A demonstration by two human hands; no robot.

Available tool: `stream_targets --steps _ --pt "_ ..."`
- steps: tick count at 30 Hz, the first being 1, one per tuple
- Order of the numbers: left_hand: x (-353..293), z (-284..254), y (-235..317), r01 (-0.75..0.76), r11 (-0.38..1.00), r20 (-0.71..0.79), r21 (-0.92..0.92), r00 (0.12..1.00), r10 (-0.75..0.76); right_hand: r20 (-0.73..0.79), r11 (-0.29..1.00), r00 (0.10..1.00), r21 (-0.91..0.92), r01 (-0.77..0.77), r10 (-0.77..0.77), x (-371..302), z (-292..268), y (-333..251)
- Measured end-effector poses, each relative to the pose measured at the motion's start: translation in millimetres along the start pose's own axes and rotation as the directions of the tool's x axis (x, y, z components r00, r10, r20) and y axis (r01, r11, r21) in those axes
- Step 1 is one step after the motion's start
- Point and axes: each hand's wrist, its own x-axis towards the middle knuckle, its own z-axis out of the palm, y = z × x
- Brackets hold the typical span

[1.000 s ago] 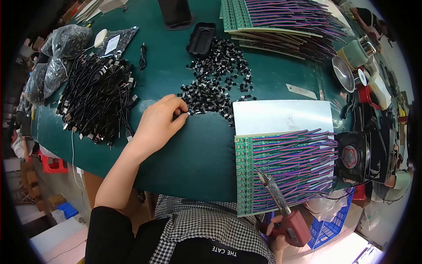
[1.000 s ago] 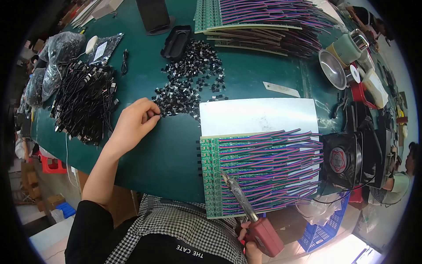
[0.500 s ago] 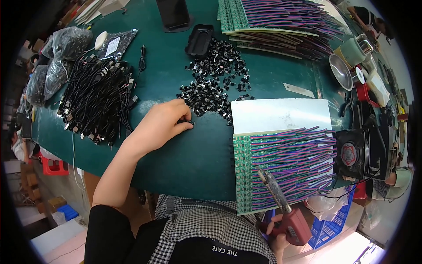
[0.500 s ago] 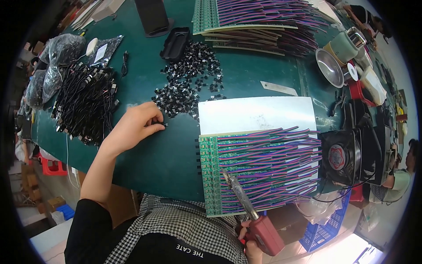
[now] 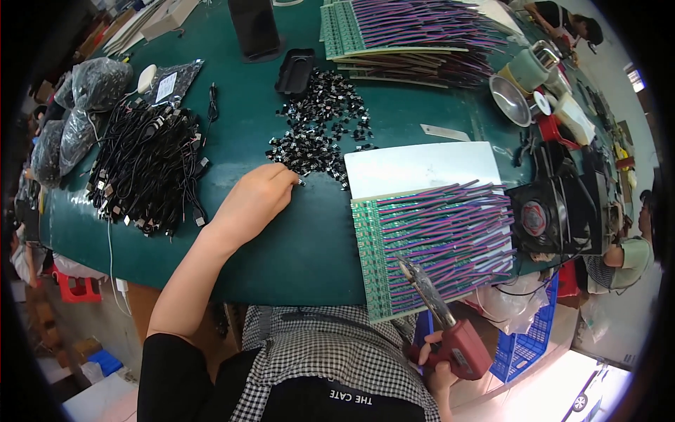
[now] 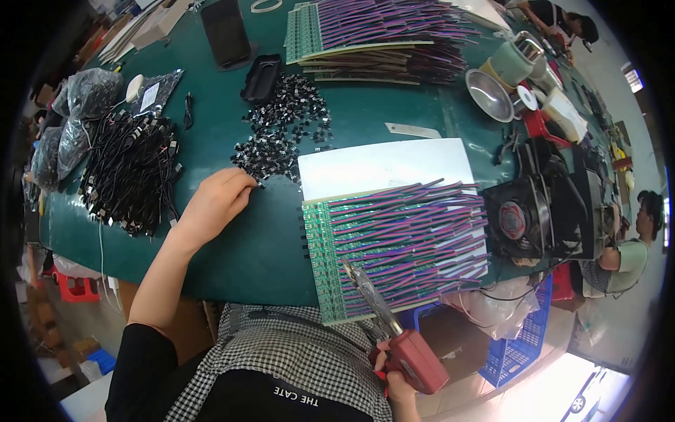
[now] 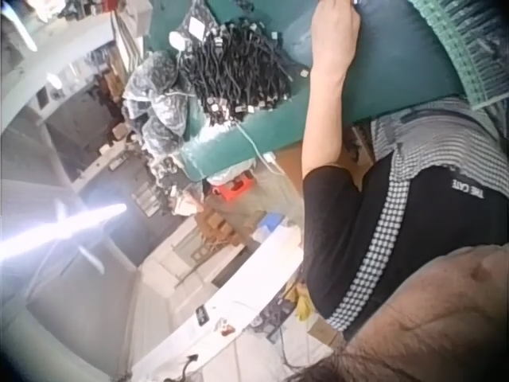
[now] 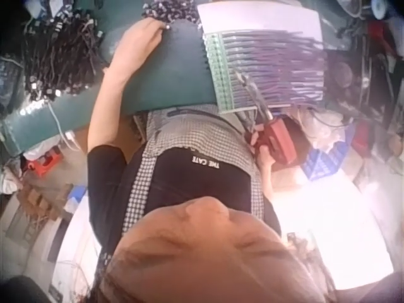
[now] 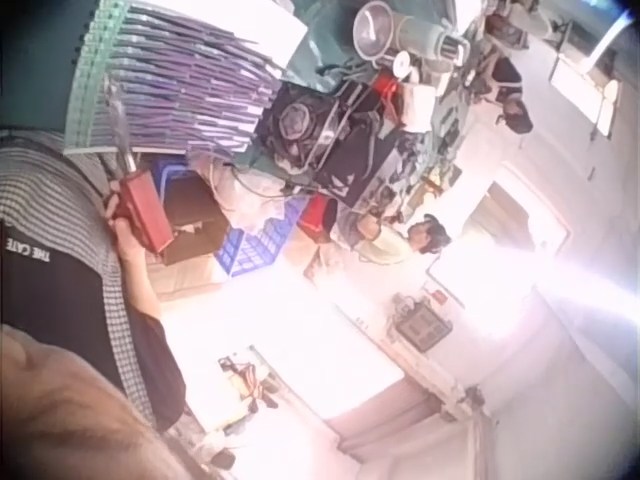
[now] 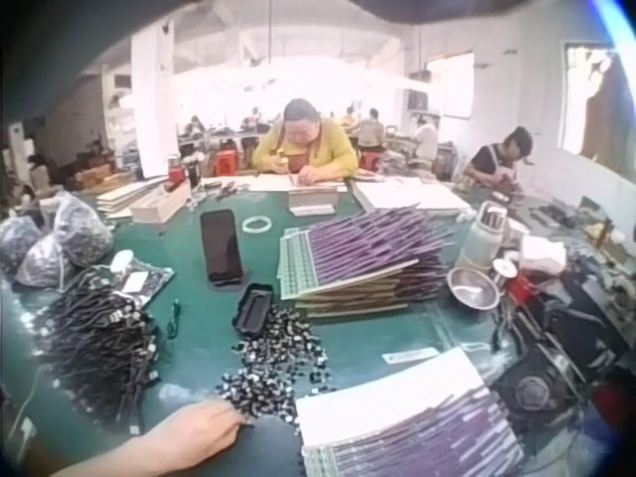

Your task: The person attaches wires to electronic circuit boards using a soldering iron with a feeder.

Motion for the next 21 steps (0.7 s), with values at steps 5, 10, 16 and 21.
stream_targets --steps 5,10,16,21 --pt "-22 7 30 0.448 0.365 0.289 -0.816 0.864 -0.413 0.028 0.995 0.999 0.100 0.020 -0.023 -16 -6 1" --pt "-41 14 67 0.542 -0.033 0.512 -0.840 0.769 -0.384 -0.004 0.995 0.999 0.088 0.053 -0.053 -16 -1 0" --pt "-43 22 93 0.551 -0.020 0.514 -0.834 0.765 -0.388 0.054 0.998 0.998 0.061 -0.016 0.013 -5 1 -5" --pt "-38 33 109 0.530 0.172 0.428 -0.830 0.805 -0.410 0.124 0.995 0.990 0.071 -0.073 0.064 2 -7 1"
